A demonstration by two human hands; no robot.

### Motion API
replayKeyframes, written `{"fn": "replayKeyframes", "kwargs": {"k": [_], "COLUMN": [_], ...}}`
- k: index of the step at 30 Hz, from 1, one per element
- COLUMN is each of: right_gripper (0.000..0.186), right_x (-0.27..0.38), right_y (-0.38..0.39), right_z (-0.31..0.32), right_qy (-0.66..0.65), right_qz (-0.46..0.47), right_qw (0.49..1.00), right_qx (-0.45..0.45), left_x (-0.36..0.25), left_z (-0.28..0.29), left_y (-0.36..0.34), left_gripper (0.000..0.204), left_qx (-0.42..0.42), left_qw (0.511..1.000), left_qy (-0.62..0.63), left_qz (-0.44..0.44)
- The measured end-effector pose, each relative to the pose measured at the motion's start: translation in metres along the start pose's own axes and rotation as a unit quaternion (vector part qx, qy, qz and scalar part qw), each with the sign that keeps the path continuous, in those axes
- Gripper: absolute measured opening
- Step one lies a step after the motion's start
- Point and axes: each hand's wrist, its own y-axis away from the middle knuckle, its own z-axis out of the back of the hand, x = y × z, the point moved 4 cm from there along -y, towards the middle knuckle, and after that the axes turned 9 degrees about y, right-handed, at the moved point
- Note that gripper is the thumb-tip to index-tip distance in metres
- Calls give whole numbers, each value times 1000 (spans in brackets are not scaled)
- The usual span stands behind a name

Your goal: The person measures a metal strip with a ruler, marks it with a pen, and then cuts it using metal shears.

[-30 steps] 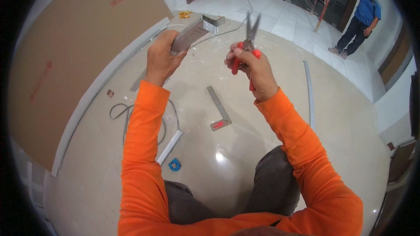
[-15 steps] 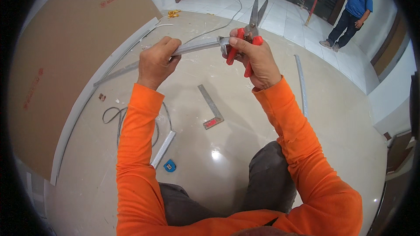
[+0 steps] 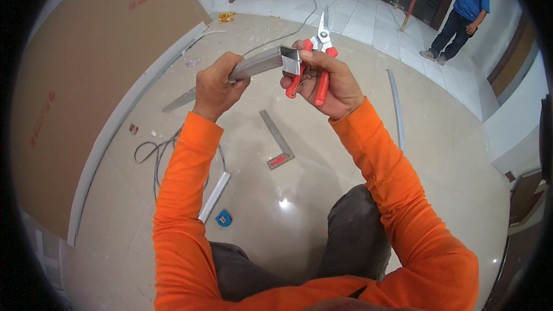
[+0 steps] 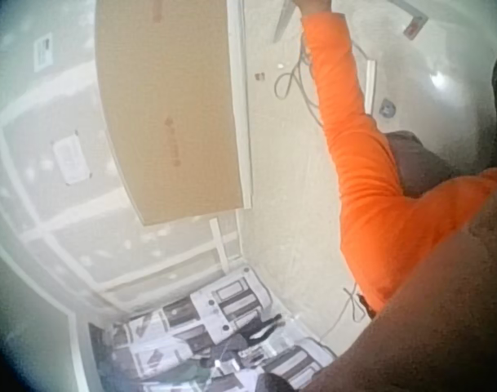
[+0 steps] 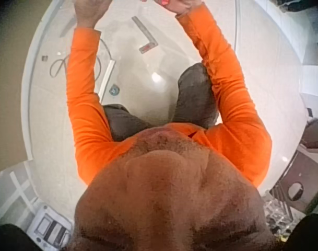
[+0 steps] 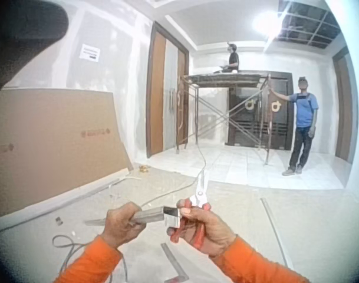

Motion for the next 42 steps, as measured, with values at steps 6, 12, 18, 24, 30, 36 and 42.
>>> {"fn": "replayKeyframes", "kwargs": {"k": [6, 12, 18, 24, 30, 36, 42], "right_gripper": [24, 27, 25, 22, 18, 12, 22], "right_x": [-4, -1, -21, -23, -21, -19, -24], "right_y": [0, 5, 20, 26, 30, 30, 33], "right_z": [0, -6, -46, -64, -65, -64, -64], "right_qy": [-16, 172, 428, 383, 395, 468, 454], "right_qz": [47, 6, -55, -76, -68, -47, -118], "right_qw": [999, 984, 901, 916, 911, 878, 883], "right_qx": [2, -45, 41, 91, 95, 87, 6], "left_x": [3, 29, 44, 36, 26, 28, 33], "left_z": [-2, 19, 39, 43, 42, 44, 47], "left_y": [-2, 7, 15, 13, 10, 9, 11], "left_gripper": [28, 25, 21, 22, 25, 25, 21], "left_qx": [10, -59, -136, -128, -118, -111, -130], "left_qw": [1000, 995, 985, 985, 982, 985, 984], "left_qy": [12, 43, 102, 65, -14, 23, 12], "left_qz": [8, 68, -29, -93, -147, -134, -121]}}
